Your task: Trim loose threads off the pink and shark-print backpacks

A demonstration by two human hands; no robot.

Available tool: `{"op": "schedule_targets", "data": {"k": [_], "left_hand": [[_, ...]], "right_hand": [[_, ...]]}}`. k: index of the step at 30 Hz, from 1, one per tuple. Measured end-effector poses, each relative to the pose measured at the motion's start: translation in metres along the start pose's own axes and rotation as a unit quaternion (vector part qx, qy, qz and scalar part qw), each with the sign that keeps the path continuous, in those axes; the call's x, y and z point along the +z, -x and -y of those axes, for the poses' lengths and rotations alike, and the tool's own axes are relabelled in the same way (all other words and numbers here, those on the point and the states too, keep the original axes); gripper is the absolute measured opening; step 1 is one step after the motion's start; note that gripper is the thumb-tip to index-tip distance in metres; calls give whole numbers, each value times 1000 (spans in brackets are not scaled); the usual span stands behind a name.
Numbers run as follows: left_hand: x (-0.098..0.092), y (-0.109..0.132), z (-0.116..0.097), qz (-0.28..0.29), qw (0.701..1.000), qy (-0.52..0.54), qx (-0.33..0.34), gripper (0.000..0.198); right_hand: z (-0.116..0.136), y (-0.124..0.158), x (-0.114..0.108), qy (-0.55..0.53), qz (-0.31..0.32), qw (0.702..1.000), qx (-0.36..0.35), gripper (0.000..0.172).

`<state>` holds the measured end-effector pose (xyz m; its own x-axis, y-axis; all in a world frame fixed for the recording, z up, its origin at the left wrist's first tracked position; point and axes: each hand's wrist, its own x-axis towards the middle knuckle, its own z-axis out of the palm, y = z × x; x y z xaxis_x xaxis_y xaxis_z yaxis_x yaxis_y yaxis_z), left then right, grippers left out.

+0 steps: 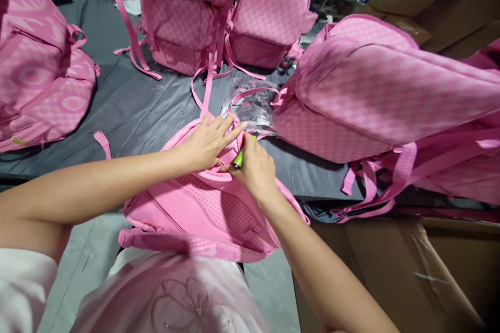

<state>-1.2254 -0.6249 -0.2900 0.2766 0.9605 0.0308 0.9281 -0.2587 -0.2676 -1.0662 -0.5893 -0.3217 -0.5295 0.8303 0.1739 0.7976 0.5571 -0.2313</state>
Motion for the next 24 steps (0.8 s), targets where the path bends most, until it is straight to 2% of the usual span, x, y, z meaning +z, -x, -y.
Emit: {"op": "schedule_targets", "data": {"k": [3,5,10,15,24], "left_hand": [[4,-4,-1,2,1000,10,-15,98],[3,-5,-2,9,1000,17,-24,94],[-6,-1,-5,14,999,37,-33,94],[-7,-1,-5,11,998,51,-21,88],[-3,-10,6,36,998,40,24,86]], "right_hand": [[18,-7,11,82,-10,996,24,73],[21,-6,17,86,-12,996,25,69],[8,7,15,14,-23,1000,-11,85],[2,8,14,-26,-19,999,-8,82],[-10,0,18,-59,5,998,-6,87]]}}
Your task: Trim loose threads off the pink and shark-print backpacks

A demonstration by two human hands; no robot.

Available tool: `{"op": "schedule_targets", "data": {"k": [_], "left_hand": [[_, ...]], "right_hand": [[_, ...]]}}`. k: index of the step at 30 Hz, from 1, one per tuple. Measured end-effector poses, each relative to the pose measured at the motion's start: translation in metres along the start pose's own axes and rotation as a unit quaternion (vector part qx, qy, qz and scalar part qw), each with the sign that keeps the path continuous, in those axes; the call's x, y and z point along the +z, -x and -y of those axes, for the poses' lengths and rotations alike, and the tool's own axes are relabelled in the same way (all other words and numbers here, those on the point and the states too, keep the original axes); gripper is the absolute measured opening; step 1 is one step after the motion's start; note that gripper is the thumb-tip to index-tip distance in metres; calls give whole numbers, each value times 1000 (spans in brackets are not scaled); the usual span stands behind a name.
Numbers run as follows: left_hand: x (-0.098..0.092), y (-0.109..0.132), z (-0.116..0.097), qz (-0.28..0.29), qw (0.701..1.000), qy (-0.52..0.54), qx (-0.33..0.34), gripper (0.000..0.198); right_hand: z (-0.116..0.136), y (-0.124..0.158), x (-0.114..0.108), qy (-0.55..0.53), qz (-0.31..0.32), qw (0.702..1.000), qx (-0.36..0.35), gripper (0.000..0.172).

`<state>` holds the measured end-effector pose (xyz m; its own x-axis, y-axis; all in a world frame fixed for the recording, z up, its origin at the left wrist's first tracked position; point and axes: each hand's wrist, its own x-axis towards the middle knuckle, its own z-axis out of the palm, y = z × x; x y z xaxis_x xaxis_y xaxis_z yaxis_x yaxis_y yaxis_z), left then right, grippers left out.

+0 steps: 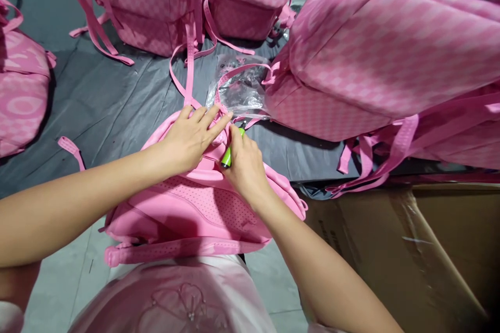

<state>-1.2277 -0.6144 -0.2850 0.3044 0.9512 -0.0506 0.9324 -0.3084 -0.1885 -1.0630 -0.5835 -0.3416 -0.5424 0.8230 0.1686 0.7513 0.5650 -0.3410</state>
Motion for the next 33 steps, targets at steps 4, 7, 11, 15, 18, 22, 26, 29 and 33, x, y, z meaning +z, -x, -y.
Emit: {"op": "schedule_targets", "data": {"k": [4,7,11,15,18,22,26,29,33], "left_hand": [[0,-2,4,5,1000,-3,-2,85],[2,-5,4,19,1000,-5,-1,100],[4,-8,-1,22,999,-14,-20,109],[5,-6,-4,10,999,-23,-34,93],[5,-3,-4,2,999,-20,-32,83],[5,0,-4,-17,999,-16,-27,73],[5,-1,-3,-22,999,-13,-25,69],[4,-1,-2,-19,1000,-5,-24,69],[0,2,-2,-19,1000,-4,-18,70]], "right_hand": [[0,1,1,11,-14,1000,11,81],[0,1,3,15,-14,1000,13,79],[-1,-1,7,17,-32,999,1,78],[-6,-3,8,30,-53,998,-16,74],[-13,4,-2,15,-65,997,-32,69],[-18,28,-28,-100,-186,977,-28,49],[-8,36,-43,-277,-86,957,-20,17],[-4,23,-45,-288,49,953,-79,14],[-9,6,-55,-237,159,952,-111,22]]}}
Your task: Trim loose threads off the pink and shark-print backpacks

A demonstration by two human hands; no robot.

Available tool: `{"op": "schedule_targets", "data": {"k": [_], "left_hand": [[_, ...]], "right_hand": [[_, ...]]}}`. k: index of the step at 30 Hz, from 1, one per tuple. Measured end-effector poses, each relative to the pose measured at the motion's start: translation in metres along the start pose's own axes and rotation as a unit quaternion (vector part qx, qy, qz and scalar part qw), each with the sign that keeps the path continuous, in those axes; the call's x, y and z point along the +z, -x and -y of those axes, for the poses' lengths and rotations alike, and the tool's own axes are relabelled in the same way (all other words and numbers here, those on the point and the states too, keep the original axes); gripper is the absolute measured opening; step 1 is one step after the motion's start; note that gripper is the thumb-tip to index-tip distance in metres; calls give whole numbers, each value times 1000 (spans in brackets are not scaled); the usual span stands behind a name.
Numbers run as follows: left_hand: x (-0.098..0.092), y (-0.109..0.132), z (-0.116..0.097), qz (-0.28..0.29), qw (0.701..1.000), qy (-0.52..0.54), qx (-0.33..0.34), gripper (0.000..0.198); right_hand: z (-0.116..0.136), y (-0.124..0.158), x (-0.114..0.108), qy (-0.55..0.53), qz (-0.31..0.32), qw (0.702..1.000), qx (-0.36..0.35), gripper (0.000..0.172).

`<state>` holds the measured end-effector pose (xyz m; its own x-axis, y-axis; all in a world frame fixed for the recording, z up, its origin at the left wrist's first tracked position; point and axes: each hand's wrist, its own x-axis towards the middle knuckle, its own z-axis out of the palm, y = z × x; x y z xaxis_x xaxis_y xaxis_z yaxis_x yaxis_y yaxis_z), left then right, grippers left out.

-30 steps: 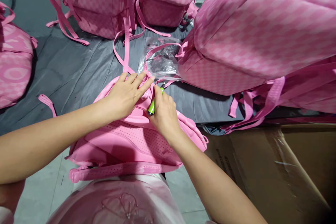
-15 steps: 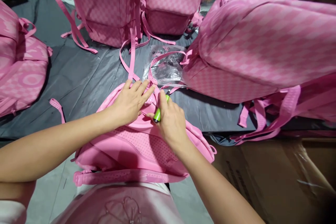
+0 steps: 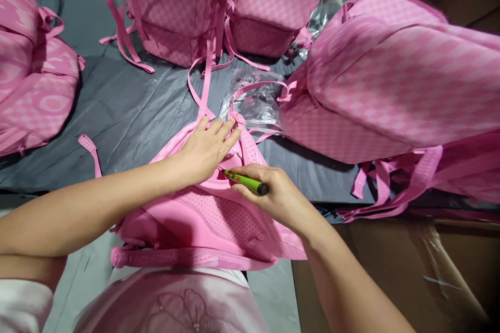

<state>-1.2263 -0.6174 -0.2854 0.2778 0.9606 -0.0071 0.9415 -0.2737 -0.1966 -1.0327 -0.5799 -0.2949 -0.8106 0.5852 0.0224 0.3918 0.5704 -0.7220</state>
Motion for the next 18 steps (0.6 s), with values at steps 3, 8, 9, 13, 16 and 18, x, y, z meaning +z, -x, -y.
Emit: {"op": "schedule_targets", "data": {"k": [3,8,9,13,16,18], "left_hand": [[-1,1,0,-2,1000,6,-2,67],[1,-2,2,8,1000,21,-9,66],[2,-2,2,9,1000,22,-11,66],[2,-4,3,16,1000,26,-10,64],[1,-5,3,22,999,32,-12,61],[1,-5,3,22,999,37,-16,58]], "right_hand": [[1,-1,-7,-23,35,999,-1,24],[4,-2,0,15,1,1000,-15,23],[4,-3,1,43,2,999,-11,23],[3,-7,5,74,6,996,-48,20],[2,-8,8,56,-22,995,-78,19],[2,-7,10,80,-24,995,-63,19]]}}
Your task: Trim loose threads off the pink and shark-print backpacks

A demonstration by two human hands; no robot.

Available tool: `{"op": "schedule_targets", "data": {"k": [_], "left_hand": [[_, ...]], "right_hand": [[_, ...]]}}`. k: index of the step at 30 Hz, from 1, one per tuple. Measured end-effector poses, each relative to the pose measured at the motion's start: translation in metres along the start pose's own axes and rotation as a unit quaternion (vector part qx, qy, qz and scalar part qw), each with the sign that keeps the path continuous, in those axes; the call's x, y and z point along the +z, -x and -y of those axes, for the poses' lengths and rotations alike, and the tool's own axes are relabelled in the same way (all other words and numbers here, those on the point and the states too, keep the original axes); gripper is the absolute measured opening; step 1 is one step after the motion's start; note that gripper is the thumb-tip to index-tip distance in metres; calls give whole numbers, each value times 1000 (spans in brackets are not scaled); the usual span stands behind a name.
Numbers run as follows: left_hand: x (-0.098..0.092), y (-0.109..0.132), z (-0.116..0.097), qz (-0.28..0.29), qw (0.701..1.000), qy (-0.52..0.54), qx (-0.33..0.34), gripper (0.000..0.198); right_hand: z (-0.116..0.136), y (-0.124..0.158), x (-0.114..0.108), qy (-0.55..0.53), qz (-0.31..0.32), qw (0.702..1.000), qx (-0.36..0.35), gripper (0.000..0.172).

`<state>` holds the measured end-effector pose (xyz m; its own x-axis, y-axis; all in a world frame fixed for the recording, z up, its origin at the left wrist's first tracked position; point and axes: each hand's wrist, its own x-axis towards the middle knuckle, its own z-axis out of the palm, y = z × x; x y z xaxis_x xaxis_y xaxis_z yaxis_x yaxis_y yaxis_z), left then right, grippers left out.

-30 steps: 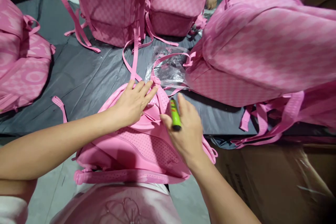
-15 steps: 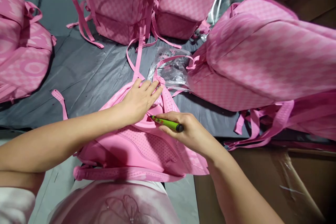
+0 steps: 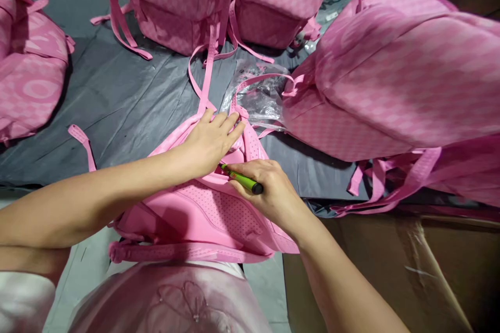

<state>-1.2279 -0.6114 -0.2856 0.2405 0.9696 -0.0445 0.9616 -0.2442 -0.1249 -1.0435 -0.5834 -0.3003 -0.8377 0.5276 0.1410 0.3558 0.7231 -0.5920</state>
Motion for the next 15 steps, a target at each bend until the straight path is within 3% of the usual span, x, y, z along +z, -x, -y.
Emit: {"op": "schedule_targets", "data": {"k": [9,15], "left_hand": [[4,-1,2,-18,1000,4,11,58],[0,0,3,5,1000,0,14,60]], "right_hand": [[8,0,2,44,14,998,31,17],[13,-2,3,48,19,998,44,14]]}}
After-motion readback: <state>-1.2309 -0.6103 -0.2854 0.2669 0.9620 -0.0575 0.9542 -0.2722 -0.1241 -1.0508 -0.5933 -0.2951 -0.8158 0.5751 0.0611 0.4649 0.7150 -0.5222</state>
